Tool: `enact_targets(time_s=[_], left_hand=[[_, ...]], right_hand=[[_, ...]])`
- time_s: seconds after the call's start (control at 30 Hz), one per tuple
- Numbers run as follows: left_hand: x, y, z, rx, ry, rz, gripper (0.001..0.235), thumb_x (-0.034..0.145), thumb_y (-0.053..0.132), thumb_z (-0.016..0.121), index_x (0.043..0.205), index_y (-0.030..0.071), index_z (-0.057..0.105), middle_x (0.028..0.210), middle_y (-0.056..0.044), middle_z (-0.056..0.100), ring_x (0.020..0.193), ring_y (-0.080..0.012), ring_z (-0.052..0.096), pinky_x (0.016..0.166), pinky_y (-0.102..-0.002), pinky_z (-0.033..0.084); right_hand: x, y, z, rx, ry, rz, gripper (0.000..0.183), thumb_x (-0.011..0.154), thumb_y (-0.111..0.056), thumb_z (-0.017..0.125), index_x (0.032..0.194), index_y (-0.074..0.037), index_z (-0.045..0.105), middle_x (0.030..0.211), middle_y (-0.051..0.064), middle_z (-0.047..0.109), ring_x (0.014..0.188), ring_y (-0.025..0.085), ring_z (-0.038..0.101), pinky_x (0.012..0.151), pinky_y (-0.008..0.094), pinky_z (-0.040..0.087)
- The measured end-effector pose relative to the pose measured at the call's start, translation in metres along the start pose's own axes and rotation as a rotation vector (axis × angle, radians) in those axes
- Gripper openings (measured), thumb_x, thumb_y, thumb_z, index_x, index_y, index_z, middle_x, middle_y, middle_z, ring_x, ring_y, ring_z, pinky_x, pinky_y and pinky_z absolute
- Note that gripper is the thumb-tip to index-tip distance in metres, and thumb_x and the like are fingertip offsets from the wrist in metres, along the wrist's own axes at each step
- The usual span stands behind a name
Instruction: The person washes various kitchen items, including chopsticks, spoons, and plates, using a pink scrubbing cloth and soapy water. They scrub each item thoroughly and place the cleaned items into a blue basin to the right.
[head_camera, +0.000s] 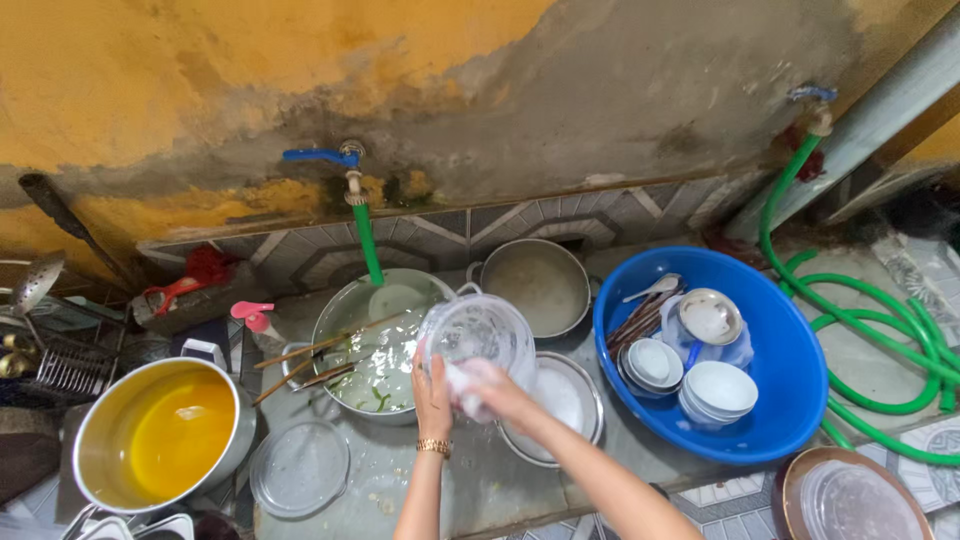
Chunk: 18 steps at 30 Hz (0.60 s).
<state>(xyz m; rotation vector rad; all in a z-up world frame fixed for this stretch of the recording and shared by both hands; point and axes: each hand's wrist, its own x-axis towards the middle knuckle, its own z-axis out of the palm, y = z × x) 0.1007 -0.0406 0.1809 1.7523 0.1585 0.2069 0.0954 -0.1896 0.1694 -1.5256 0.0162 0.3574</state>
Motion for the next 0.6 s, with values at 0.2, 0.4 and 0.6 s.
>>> enact_targets(time_s=[0.2, 0.4, 0.6], left_hand=[[0.007, 0.004, -0.011, 0.058, -0.186, 0.0, 0.064, 0.094, 0.024, 0.055, 0.154, 0.006, 0.04, 0.15, -0.017, 0.053, 0.136, -0.0282, 0.052, 0.109, -0.036, 0.04], [-0.004, -0.044, 0.017, 0.074, -0.206, 0.091, 0.052, 0.093, 0.008, 0.053, 0.144, -0.002, 0.051, 0.142, -0.023, 0.06, 0.131, -0.0331, 0.06, 0.108, -0.038, 0.045], [-0.017, 0.023, 0.012, 0.059, 0.035, 0.202, 0.074, 0.081, -0.002, 0.05, 0.154, 0.001, 0.04, 0.152, -0.022, 0.05, 0.138, -0.0349, 0.05, 0.114, -0.04, 0.038]], right_hand=[[-0.018, -0.134, -0.029, -0.48, 0.078, -0.647, 0.031, 0.089, -0.019, 0.076, 0.119, -0.01, 0.073, 0.111, 0.008, 0.068, 0.107, 0.024, 0.063, 0.095, 0.036, 0.049], [-0.008, -0.162, -0.017, -1.219, 0.133, -1.102, 0.019, 0.086, -0.017, 0.07, 0.105, -0.017, 0.071, 0.11, 0.003, 0.07, 0.098, 0.025, 0.064, 0.088, 0.043, 0.048], [0.018, -0.084, -0.058, -0.915, 0.877, -0.597, 0.041, 0.085, -0.03, 0.07, 0.118, -0.007, 0.061, 0.102, 0.014, 0.067, 0.099, 0.033, 0.065, 0.088, 0.046, 0.049]])
